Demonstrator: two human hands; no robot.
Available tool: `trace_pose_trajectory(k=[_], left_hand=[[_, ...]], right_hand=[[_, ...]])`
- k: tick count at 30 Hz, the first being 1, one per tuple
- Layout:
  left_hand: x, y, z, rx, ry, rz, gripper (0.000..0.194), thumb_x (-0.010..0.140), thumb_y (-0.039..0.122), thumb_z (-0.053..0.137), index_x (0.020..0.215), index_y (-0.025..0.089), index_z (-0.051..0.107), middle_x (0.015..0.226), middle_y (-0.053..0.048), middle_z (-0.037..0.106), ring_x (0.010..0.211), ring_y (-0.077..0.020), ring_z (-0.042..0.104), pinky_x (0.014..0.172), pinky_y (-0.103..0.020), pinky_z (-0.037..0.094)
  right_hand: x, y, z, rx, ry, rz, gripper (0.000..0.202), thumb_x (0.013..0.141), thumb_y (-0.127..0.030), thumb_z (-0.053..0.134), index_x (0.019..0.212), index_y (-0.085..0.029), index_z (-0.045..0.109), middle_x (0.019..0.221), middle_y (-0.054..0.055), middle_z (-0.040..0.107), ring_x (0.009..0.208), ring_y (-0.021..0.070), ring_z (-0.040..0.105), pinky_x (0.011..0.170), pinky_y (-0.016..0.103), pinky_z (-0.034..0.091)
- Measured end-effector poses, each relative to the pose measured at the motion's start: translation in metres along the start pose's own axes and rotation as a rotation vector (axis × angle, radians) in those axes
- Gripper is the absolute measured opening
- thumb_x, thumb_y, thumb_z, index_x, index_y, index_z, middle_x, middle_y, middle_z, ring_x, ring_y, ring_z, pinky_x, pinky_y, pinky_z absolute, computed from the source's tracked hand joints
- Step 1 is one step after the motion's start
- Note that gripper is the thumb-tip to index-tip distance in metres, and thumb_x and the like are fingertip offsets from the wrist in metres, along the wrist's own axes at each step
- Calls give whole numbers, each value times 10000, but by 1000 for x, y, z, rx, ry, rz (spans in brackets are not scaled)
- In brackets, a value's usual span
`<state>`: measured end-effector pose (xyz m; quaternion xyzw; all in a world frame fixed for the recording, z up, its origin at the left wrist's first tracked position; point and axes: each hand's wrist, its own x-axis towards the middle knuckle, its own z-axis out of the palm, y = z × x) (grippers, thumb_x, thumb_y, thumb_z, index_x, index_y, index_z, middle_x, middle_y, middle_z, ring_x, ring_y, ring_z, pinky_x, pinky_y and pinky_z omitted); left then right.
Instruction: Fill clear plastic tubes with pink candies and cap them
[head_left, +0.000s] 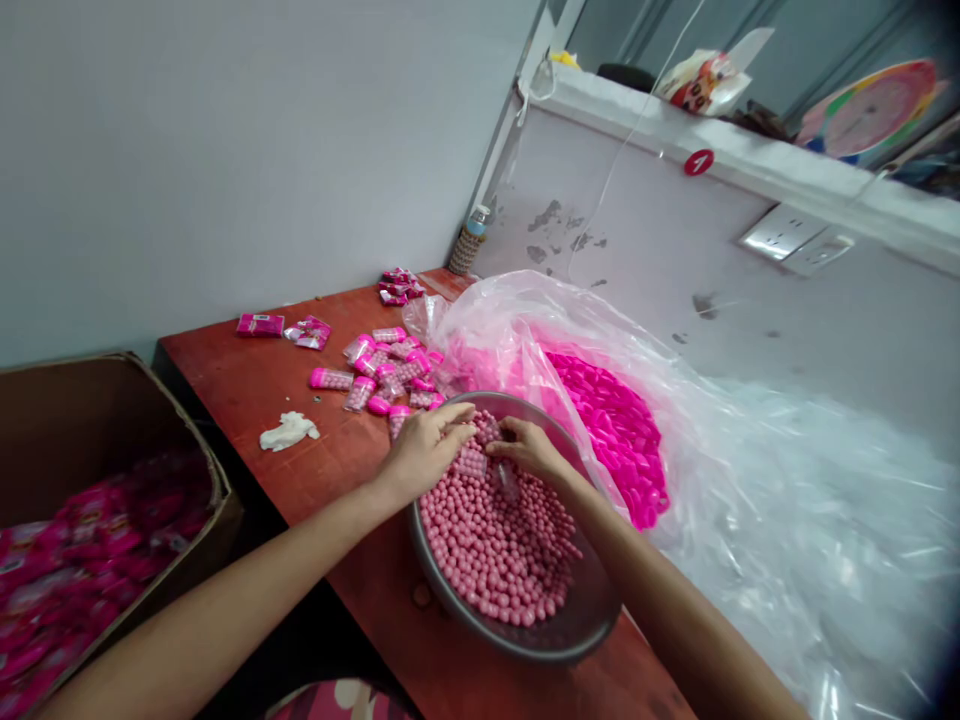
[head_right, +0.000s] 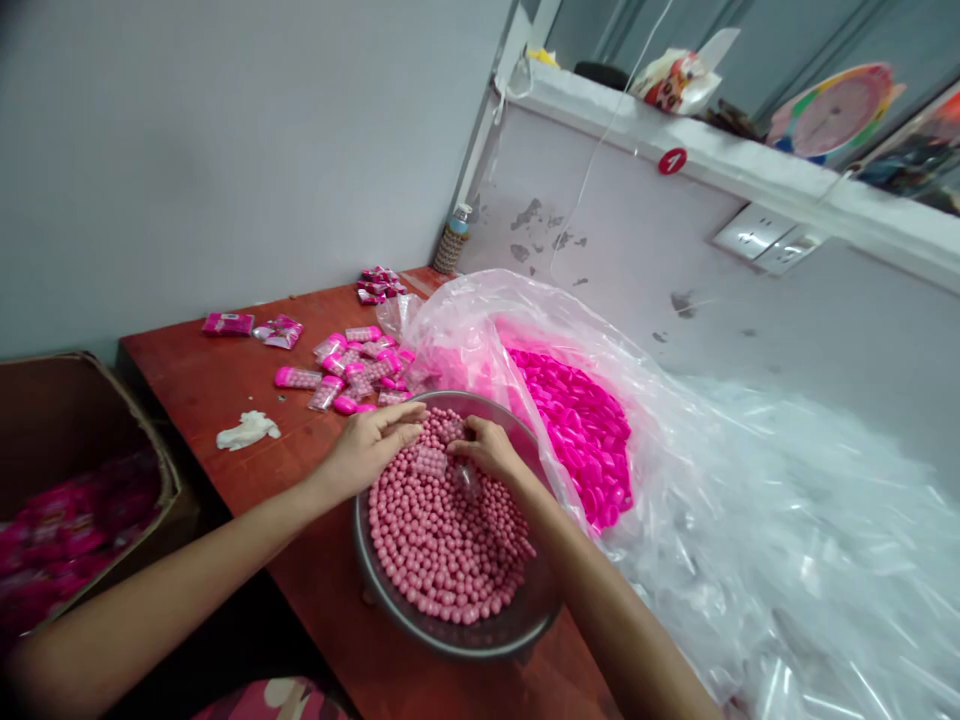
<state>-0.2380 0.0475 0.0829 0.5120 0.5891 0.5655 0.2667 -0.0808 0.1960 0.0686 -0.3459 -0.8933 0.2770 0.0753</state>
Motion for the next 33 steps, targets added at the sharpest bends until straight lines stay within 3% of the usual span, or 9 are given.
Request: trace_pose_trajectory(k=[4, 7, 9, 11, 14, 18, 25, 29, 33], left_hand=[[2, 12, 9, 122, -69, 22, 395, 784, 245, 519, 1161, 131, 556, 1030, -95, 669, 943, -211, 606, 892, -336, 433], [0, 16, 18, 27, -154, 25, 338, 797, 247, 503, 1101, 134, 598, 967, -81, 682, 893, -202, 611, 863, -323, 442], [-4, 16, 23, -97, -203, 28, 269, 802, 230, 492, 1003, 144, 648, 968, -69, 677, 900, -193, 604, 834, -298, 453], [-7, 15, 27, -240, -296, -31, 254, 795, 230, 499, 973, 147, 659, 958, -65, 673, 872, -190, 609, 754, -281, 483], [-9, 13, 31, -434, -443, -209, 269, 768, 251, 535, 984, 146, 656, 918, -63, 669, 789, -178, 617, 639, -262, 502], [-10, 14, 34, -523, -485, -358, 286, 714, 276, 611, 957, 137, 665, 829, -47, 657, 730, -156, 598, 655, -283, 500], [-15, 23, 37, -511, -577, -317, 279, 738, 295, 608, 959, 129, 638, 832, -34, 617, 745, -134, 553, 692, -260, 461], [-18, 22, 38, -420, -557, -223, 251, 745, 282, 595, 936, 121, 623, 809, -29, 597, 713, -128, 531, 638, -224, 436], [-18, 19, 39, -336, -566, -188, 258, 777, 279, 549, 992, 145, 597, 831, -35, 604, 745, -151, 549, 663, -246, 452]], right_hand=[[-24, -21, -7, 428, -32, 0, 264, 762, -391, 554, 878, -153, 546, 802, 13, 599, 726, 139, 577, 686, 280, 470], [-49, -41, -4, 860, -30, 38, 257, 717, -367, 635, 860, -173, 545, 815, 3, 603, 745, 135, 590, 752, 318, 477], [-65, -49, -2, 915, -5, 68, 255, 700, -359, 660, 832, -176, 541, 779, -1, 605, 721, 137, 597, 720, 316, 491], [-77, -49, -2, 844, 59, 61, 271, 694, -345, 672, 859, -185, 530, 776, 2, 613, 721, 146, 606, 684, 303, 501], [-92, -40, -11, 576, 186, -67, 367, 712, -302, 666, 1028, -215, 502, 916, 33, 620, 809, 163, 612, 718, 303, 501], [-105, -32, -24, 229, 216, -248, 283, 789, -264, 585, 1069, -231, 548, 969, 41, 632, 862, 161, 605, 770, 287, 482], [-114, -37, -18, 167, 323, -315, 131, 782, -214, 589, 909, -202, 620, 837, 21, 669, 742, 129, 617, 675, 217, 475], [-122, -40, -13, 140, 375, -305, 45, 781, -214, 577, 769, -176, 599, 696, 5, 637, 616, 104, 579, 593, 193, 446], [-131, -43, -11, 189, 330, -220, 92, 797, -231, 543, 874, -191, 574, 749, 11, 636, 656, 117, 579, 602, 206, 440]])
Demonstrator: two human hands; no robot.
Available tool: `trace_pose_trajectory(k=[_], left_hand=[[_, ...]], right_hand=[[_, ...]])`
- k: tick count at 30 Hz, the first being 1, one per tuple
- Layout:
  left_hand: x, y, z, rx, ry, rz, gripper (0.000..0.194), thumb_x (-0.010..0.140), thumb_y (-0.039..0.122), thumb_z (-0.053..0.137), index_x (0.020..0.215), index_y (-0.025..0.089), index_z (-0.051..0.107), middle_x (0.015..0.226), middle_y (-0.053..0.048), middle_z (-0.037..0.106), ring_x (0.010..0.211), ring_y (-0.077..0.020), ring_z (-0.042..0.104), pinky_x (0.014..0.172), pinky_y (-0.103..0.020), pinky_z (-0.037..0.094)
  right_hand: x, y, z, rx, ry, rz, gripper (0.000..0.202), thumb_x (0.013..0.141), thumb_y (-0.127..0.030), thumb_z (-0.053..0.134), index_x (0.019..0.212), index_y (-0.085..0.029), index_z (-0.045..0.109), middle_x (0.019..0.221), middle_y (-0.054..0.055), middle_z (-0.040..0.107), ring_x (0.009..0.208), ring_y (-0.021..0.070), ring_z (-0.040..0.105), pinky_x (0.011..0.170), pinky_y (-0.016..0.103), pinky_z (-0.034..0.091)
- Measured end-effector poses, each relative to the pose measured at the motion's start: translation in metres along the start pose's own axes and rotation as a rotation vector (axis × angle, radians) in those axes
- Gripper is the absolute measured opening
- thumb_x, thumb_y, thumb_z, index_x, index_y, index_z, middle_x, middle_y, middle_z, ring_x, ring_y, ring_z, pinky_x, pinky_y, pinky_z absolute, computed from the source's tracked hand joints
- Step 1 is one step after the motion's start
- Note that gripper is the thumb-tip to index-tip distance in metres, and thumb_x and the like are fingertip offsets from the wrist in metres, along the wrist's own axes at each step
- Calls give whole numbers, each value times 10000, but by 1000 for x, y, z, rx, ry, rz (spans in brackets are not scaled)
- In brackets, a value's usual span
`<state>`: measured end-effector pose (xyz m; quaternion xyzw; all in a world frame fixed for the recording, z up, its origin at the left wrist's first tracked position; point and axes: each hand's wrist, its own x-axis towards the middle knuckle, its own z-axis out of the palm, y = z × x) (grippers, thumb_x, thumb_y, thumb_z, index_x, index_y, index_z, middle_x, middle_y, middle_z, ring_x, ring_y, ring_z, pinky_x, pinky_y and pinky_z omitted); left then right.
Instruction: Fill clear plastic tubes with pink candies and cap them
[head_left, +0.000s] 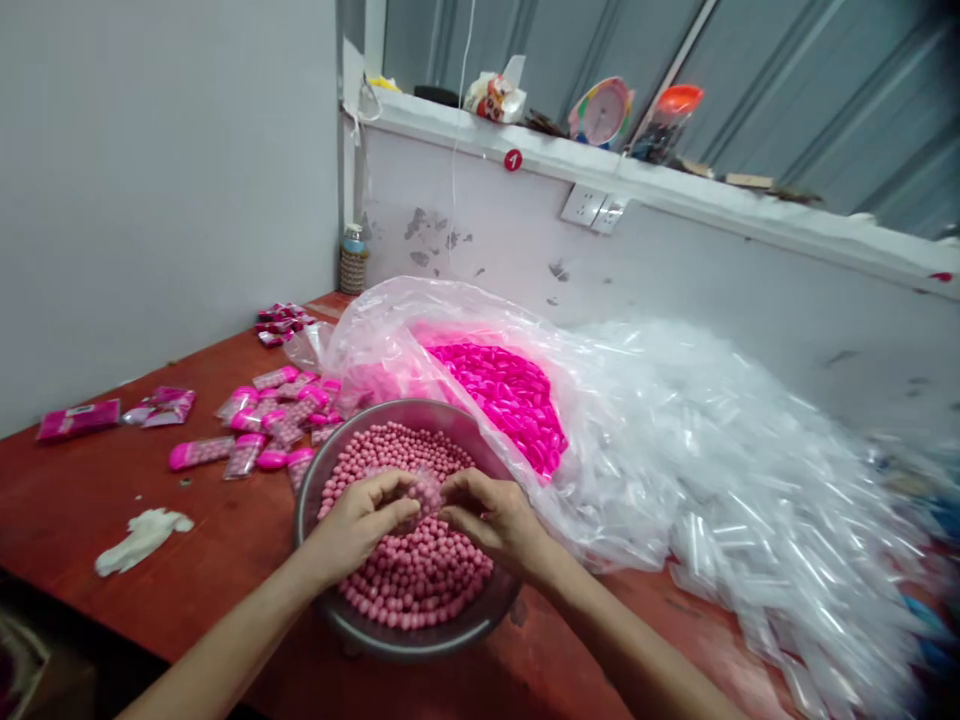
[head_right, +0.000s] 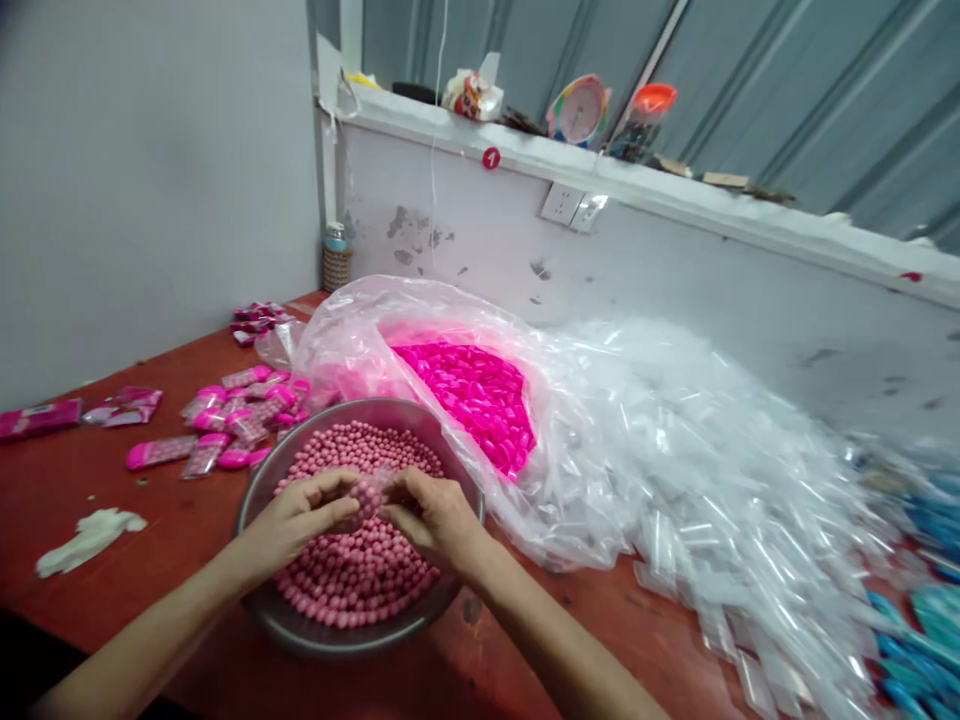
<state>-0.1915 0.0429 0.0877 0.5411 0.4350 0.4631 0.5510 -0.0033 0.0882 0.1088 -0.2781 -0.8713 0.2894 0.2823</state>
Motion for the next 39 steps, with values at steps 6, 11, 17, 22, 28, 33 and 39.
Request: trace_pose_trajectory(k=[6, 11, 17, 22, 28, 33, 39], left_hand=[[-2, -1, -4, 166, 247, 65, 231, 783, 285, 545, 988, 199, 608, 962, -33, 636, 928, -197, 563, 825, -267, 434], [-1, 0, -3, 228, 140, 52, 233, 785, 291, 554, 996, 222, 626, 933, -26, 649, 900, -198, 574, 811, -268, 441], [5, -7, -7, -38, 161, -43, 282, 764, 297, 582, 1036, 227, 613, 989, -21, 653, 925, -183, 581, 818, -254, 465], [5, -9, -8, -148, 252, -125, 327, 697, 352, 649, 995, 219, 627, 985, -17, 657, 939, -194, 588, 806, -255, 492], [3, -10, -6, -183, 281, -180, 399, 663, 392, 672, 1015, 211, 618, 945, -20, 653, 909, -212, 600, 744, -282, 531], [1, -13, -7, -197, 295, -155, 376, 669, 374, 675, 993, 190, 626, 885, -19, 650, 859, -196, 606, 731, -279, 533], [1, -10, -5, -225, 330, -114, 355, 679, 343, 672, 992, 183, 626, 853, -14, 646, 780, -163, 602, 717, -281, 532]], right_hand=[[6, 19, -31, -88, 72, 122, 137, 810, -318, 530, 819, -200, 600, 720, 4, 644, 625, 121, 577, 576, 210, 431], [36, 89, -90, -624, 155, 429, 212, 852, -270, 436, 943, -208, 617, 893, 47, 671, 800, 176, 613, 713, 266, 442], [62, 151, -113, -809, -33, 544, 158, 770, -178, 512, 810, -162, 664, 865, 99, 672, 853, 232, 604, 715, 290, 419], [74, 147, -104, -893, -74, 532, 234, 813, -184, 455, 967, -158, 629, 999, 121, 632, 961, 225, 557, 767, 287, 397], [105, 140, -74, -859, -120, 482, 251, 857, -255, 403, 965, -187, 619, 993, 101, 638, 922, 212, 576, 733, 265, 399], [120, 146, -55, -799, -128, 512, 164, 770, -228, 513, 851, -164, 641, 914, 116, 658, 851, 237, 596, 687, 279, 404], [110, 140, -65, -602, 18, 455, 158, 765, -225, 511, 854, -153, 621, 904, 91, 653, 854, 209, 579, 716, 267, 395]])
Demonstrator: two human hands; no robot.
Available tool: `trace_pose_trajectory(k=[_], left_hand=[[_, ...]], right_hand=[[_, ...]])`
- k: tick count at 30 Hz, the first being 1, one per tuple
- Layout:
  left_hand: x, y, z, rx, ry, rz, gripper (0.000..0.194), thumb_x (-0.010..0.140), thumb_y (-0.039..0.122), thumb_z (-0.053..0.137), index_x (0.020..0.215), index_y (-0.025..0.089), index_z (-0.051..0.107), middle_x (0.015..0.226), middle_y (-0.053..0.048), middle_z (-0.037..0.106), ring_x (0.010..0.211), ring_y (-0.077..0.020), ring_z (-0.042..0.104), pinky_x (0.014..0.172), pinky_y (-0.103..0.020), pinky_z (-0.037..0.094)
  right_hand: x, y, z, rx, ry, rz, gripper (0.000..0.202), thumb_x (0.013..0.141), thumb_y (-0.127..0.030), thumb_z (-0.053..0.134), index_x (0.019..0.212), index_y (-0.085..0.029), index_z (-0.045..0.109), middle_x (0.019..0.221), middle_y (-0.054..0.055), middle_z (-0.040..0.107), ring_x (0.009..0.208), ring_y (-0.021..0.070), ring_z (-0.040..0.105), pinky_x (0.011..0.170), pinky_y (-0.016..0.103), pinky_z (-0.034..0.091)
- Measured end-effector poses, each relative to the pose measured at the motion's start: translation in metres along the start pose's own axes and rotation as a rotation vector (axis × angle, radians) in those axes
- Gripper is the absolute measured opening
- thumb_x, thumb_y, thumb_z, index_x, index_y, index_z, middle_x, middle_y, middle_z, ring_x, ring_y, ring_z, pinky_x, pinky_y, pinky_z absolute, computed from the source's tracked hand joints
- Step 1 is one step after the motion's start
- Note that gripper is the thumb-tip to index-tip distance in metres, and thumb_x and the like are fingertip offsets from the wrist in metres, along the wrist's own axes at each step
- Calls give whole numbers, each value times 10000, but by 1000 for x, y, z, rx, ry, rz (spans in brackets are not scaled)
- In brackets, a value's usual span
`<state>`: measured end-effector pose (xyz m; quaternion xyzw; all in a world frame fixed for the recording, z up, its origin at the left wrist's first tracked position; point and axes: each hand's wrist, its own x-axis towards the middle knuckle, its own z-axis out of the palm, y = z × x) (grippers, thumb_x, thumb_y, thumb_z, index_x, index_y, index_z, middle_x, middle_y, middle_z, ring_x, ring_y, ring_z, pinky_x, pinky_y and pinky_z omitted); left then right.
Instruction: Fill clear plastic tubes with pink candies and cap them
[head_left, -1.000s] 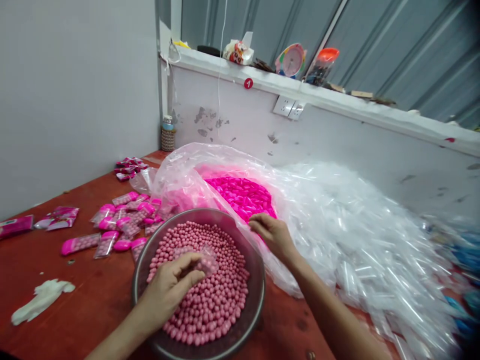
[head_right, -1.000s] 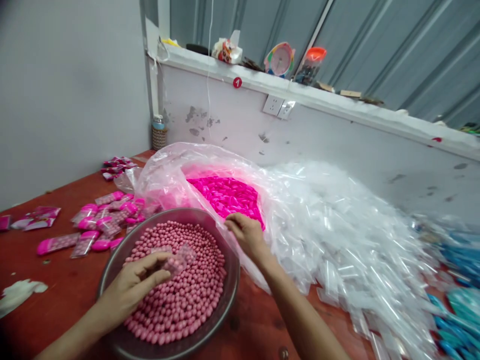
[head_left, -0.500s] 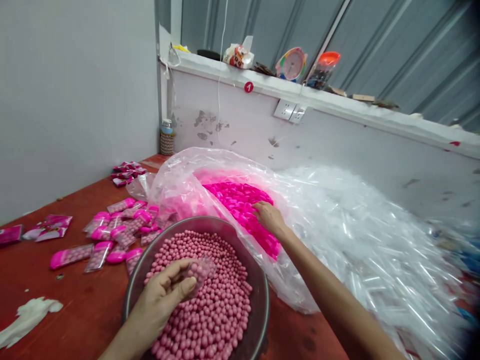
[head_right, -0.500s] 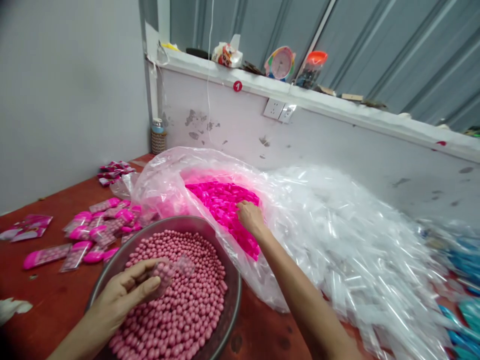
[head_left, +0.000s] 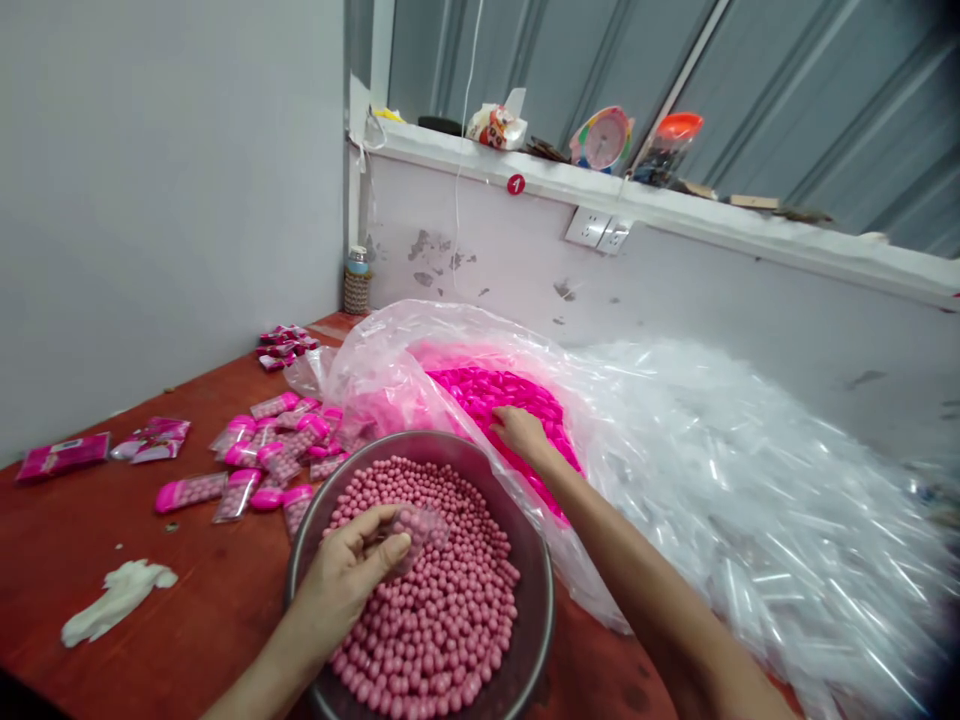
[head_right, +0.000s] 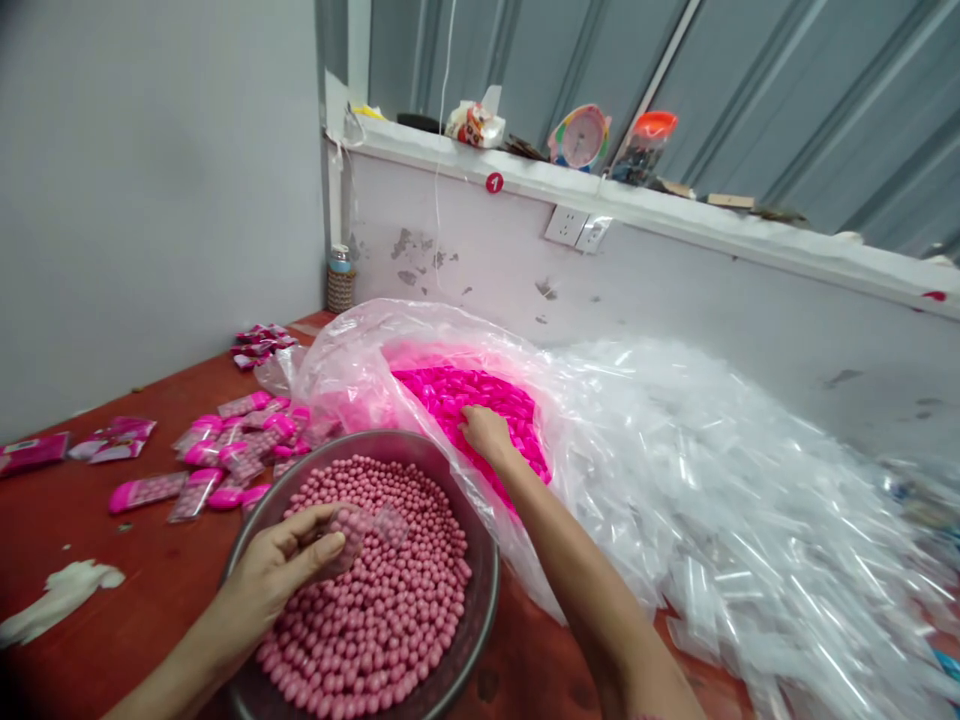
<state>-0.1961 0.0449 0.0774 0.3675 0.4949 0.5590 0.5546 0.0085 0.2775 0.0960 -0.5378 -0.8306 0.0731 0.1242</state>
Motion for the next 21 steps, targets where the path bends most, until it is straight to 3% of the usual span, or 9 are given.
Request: trace_pose_trajectory(k=[4, 8, 14, 16, 21], left_hand=[[-2, 4, 2, 14, -6, 22, 365, 670, 332, 675, 994, 171, 628, 872, -26, 650, 801, -172, 604, 736, -295, 523], [-3, 5, 3, 6, -30, 33, 358, 671, 345, 663, 979, 165, 632, 864, -31, 658, 788, -179, 612, 717, -307, 524], [-6, 3, 2, 191, -27, 197, 327, 744, 307, 590, 1035, 163, 626, 906, -51, 673, 830, -194, 614, 727, -296, 510], [-9, 5, 2, 285, -24, 277, 304, 758, 281, 574, 1034, 167, 635, 956, -59, 675, 870, -201, 611, 756, -295, 501], [-14, 9, 5, 389, -54, 392, 243, 784, 250, 552, 990, 179, 661, 972, -50, 684, 882, -188, 620, 806, -283, 482]], right_hand=[[-9, 11, -19, 224, 86, 1, 249, 730, -314, 564, 915, -148, 585, 882, 64, 633, 790, 186, 577, 679, 277, 426], [-27, 11, -33, 452, 94, -16, 298, 727, -383, 553, 899, -140, 570, 762, 35, 611, 682, 168, 586, 610, 293, 465], [-84, -36, -37, 830, 5, -148, 286, 768, -395, 548, 953, -178, 563, 808, 27, 612, 738, 167, 602, 684, 310, 490], [-107, -59, -37, 814, 8, -239, 244, 778, -362, 561, 959, -201, 589, 847, 33, 620, 776, 179, 593, 711, 311, 476], [-143, -105, -33, 460, 31, -525, 232, 833, -287, 507, 1048, -241, 580, 907, 48, 625, 821, 187, 578, 726, 295, 452]])
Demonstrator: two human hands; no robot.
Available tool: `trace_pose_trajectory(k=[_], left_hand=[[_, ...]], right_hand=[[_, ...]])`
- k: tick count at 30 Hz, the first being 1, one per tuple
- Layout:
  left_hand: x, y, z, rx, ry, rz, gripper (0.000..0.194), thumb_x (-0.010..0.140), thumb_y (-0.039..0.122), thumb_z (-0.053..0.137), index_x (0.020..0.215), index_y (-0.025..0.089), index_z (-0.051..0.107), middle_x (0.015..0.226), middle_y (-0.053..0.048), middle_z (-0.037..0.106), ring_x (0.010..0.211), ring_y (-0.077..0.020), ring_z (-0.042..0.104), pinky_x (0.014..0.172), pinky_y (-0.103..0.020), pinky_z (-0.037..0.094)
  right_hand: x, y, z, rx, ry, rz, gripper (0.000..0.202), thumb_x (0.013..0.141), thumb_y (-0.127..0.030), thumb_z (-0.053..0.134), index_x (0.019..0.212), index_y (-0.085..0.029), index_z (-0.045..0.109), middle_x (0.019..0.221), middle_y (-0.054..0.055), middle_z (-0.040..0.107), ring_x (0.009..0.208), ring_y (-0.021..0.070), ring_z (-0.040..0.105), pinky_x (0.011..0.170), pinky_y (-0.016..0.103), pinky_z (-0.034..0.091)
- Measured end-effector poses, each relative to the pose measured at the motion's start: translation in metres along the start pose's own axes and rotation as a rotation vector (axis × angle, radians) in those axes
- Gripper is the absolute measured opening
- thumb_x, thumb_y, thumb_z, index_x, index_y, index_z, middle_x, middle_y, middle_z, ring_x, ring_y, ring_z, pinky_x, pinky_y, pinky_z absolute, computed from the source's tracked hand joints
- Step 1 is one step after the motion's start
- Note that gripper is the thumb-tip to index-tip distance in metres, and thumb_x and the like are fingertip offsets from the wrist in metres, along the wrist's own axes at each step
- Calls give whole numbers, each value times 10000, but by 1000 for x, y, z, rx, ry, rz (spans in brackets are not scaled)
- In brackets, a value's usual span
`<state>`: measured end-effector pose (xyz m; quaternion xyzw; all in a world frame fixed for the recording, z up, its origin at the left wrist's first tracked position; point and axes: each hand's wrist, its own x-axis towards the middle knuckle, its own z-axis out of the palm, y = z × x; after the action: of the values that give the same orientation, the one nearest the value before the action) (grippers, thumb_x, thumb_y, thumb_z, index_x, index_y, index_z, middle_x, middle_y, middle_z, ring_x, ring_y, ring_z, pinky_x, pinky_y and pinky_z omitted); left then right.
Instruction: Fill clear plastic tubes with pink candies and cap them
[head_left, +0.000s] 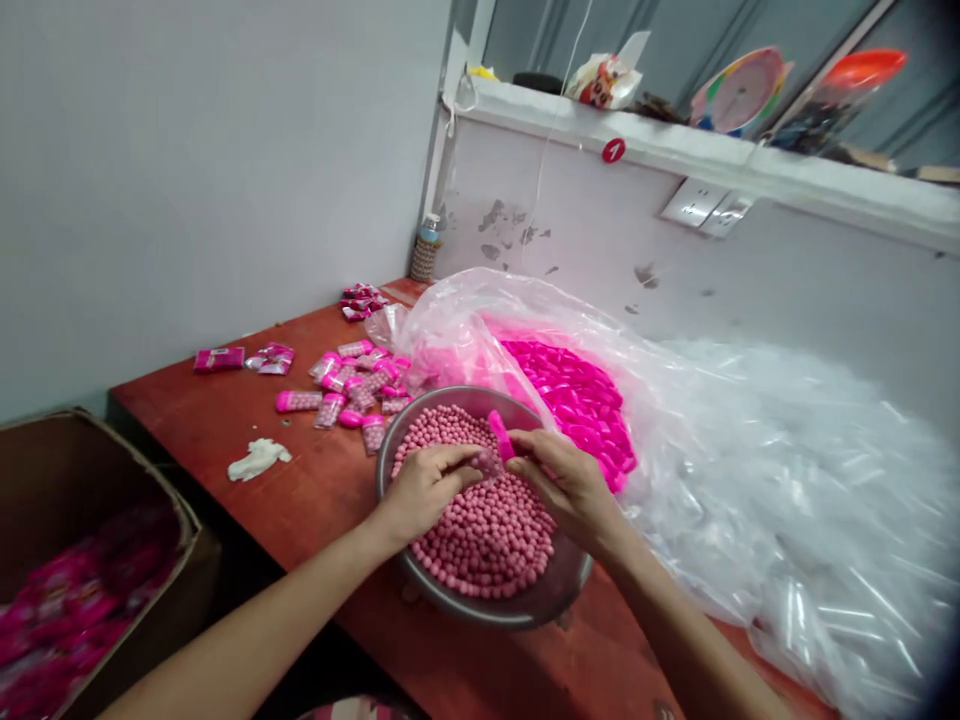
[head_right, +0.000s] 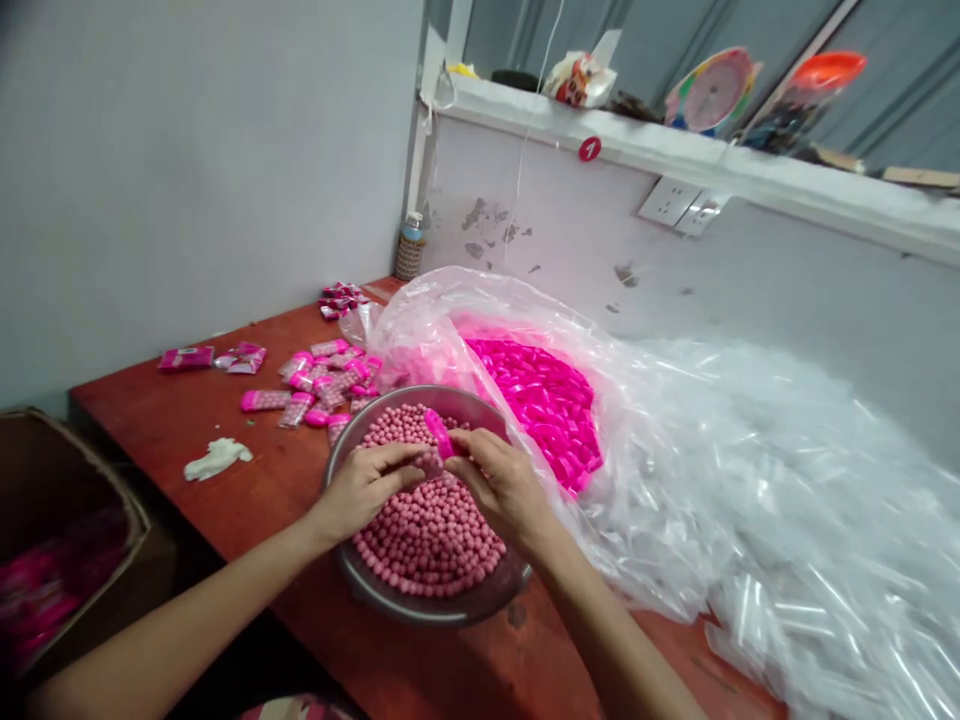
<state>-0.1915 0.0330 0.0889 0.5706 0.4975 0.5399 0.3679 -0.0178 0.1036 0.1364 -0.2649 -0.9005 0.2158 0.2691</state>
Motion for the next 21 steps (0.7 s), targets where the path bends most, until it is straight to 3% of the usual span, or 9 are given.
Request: trace_pose_trajectory(k=[8, 14, 21], left_hand=[[-7, 0, -2, 114, 28, 124, 217, 780, 179, 565, 968, 170, 673, 927, -59, 702, 862, -175, 634, 789, -257, 482], [-13, -4, -2, 402, -41, 372, 227, 803, 75, 462, 860, 158, 665, 803, -51, 686, 757, -157, 630, 722, -258, 478], [-12, -7, -4, 608, -47, 362, 178, 814, 115, 467, 754, 128, 635, 707, -60, 652, 669, -163, 602, 659, -255, 445]], right_hand=[[-11, -12, 18, -146, -50, -99, 226, 867, -220, 442, 1061, -207, 558, 811, 65, 583, 732, 162, 559, 637, 253, 453], [-23, -7, 29, -333, -22, -234, 315, 866, -170, 426, 1178, -159, 465, 791, 84, 571, 696, 166, 547, 590, 258, 451], [-8, 2, 24, -191, -172, -257, 155, 865, -208, 457, 966, -163, 566, 772, 67, 595, 680, 145, 575, 600, 231, 460]])
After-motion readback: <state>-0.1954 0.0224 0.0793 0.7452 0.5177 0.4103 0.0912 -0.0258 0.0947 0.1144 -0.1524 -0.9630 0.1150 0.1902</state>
